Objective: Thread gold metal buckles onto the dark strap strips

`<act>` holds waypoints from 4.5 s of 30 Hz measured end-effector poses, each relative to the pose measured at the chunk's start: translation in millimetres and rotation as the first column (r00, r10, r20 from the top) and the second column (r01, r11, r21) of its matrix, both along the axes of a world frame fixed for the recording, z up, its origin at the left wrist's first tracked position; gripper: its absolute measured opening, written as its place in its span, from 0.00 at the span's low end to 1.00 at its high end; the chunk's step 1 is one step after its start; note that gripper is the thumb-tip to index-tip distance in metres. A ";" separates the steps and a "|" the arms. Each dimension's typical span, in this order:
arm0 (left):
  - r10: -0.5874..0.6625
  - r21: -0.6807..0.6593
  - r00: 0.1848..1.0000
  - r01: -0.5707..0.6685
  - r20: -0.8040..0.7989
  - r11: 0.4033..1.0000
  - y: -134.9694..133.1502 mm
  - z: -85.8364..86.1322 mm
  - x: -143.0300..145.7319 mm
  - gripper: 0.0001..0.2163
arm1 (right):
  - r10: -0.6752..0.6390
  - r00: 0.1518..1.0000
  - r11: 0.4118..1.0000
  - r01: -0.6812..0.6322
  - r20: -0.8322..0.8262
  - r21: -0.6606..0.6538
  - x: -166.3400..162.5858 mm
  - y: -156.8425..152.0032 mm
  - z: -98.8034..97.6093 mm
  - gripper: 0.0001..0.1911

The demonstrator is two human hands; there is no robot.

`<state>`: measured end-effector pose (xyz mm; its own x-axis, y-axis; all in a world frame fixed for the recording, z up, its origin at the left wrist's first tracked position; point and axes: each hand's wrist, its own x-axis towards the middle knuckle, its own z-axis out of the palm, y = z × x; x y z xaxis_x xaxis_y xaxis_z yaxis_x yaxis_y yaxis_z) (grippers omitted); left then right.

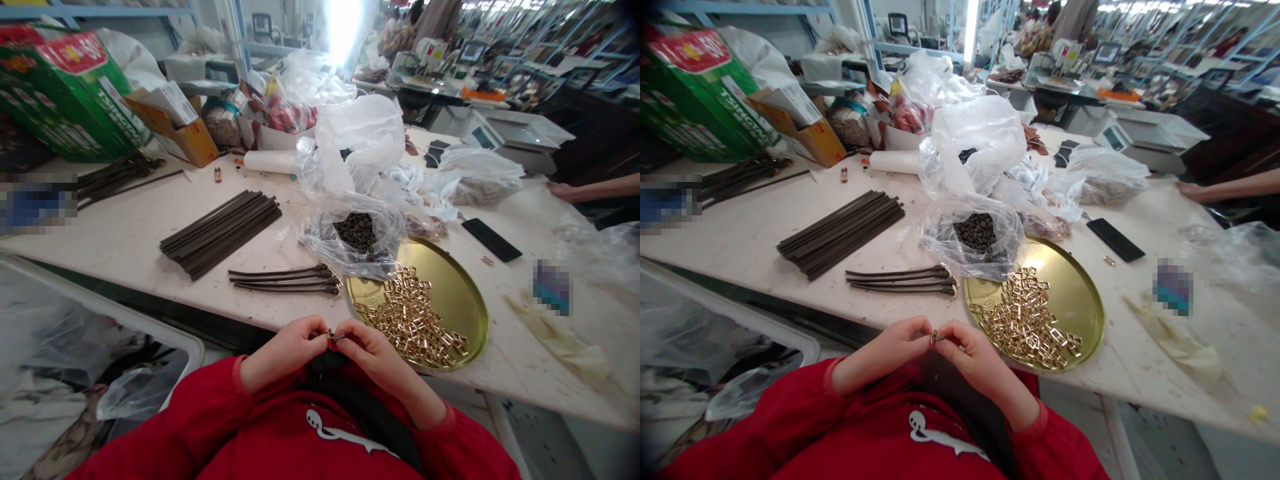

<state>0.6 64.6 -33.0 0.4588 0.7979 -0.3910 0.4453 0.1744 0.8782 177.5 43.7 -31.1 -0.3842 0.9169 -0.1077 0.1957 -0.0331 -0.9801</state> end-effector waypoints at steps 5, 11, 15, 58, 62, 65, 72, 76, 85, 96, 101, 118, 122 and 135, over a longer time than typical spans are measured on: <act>-0.008 0.011 1.000 0.008 -0.015 1.000 -4.2 -1.5 0.2 0.10 | 0.046 0.999 0.999 -0.046 -0.006 -0.022 4.7 -1.5 1.9 0.11; -0.036 0.128 0.996 0.047 -0.084 0.991 -9.0 -4.2 -2.8 0.09 | 0.032 0.999 0.991 -0.029 0.021 -0.128 0.4 -6.5 0.7 0.09; -0.044 0.170 0.993 0.062 -0.110 0.984 -9.6 -0.1 -1.5 0.10 | -0.100 0.994 0.989 0.104 0.044 -0.102 -3.2 -9.5 -6.6 0.06; 0.076 0.072 0.997 -0.077 0.016 0.994 -18.7 4.2 4.3 0.08 | -0.461 0.881 0.815 0.375 0.103 0.441 -18.9 -21.0 -25.8 0.07; 0.111 0.101 0.994 -0.111 0.010 0.989 -19.6 2.4 7.6 0.06 | -0.492 0.869 0.868 0.494 -0.054 0.041 -20.9 -17.8 -21.1 0.06; 0.135 0.117 0.990 -0.139 0.044 0.983 -20.9 0.9 12.5 0.10 | -0.506 0.841 0.858 0.468 -0.194 -0.212 -23.9 -15.9 -17.7 0.09; 0.042 0.248 0.999 -0.038 -0.013 0.968 -22.8 -6.9 11.2 0.22 | -0.402 0.844 0.877 0.246 -0.354 -0.412 -22.5 -16.2 -19.4 0.04; 0.012 0.284 0.999 -0.003 -0.031 0.959 -20.7 -8.6 8.0 0.24 | -0.297 0.913 0.933 0.215 -0.279 -0.289 -19.3 -13.4 -15.8 0.01; 0.004 0.274 0.999 0.009 -0.045 0.962 -19.9 -3.6 5.5 0.27 | -0.246 0.961 0.926 0.194 0.127 0.323 -18.1 -12.5 -18.1 0.06; 0.029 0.317 0.997 -0.003 -0.076 0.948 -21.6 -2.8 4.0 0.27 | -0.251 0.960 0.903 0.186 0.124 0.388 -18.2 -19.8 -10.4 0.08; 0.014 0.307 0.997 0.009 -0.075 0.952 -26.2 -5.0 3.4 0.26 | -0.224 0.961 0.935 0.166 0.161 0.312 -19.3 -16.0 -10.4 0.07; -0.050 0.256 0.988 0.086 -0.145 0.963 -16.9 -4.0 4.5 0.28 | -0.370 0.929 0.923 0.369 -0.004 0.111 -17.2 -12.9 -30.4 0.08; -0.179 0.278 0.980 0.195 -0.082 0.940 -13.4 6.3 2.8 0.22 | -0.342 0.915 0.934 0.305 -0.216 -0.187 -16.4 -7.7 -25.6 0.14; -0.046 0.008 0.984 0.045 0.172 0.999 20.6 -1.6 4.2 0.07 | -0.186 0.973 0.965 0.155 -0.136 -0.212 0.7 51.7 -17.3 0.14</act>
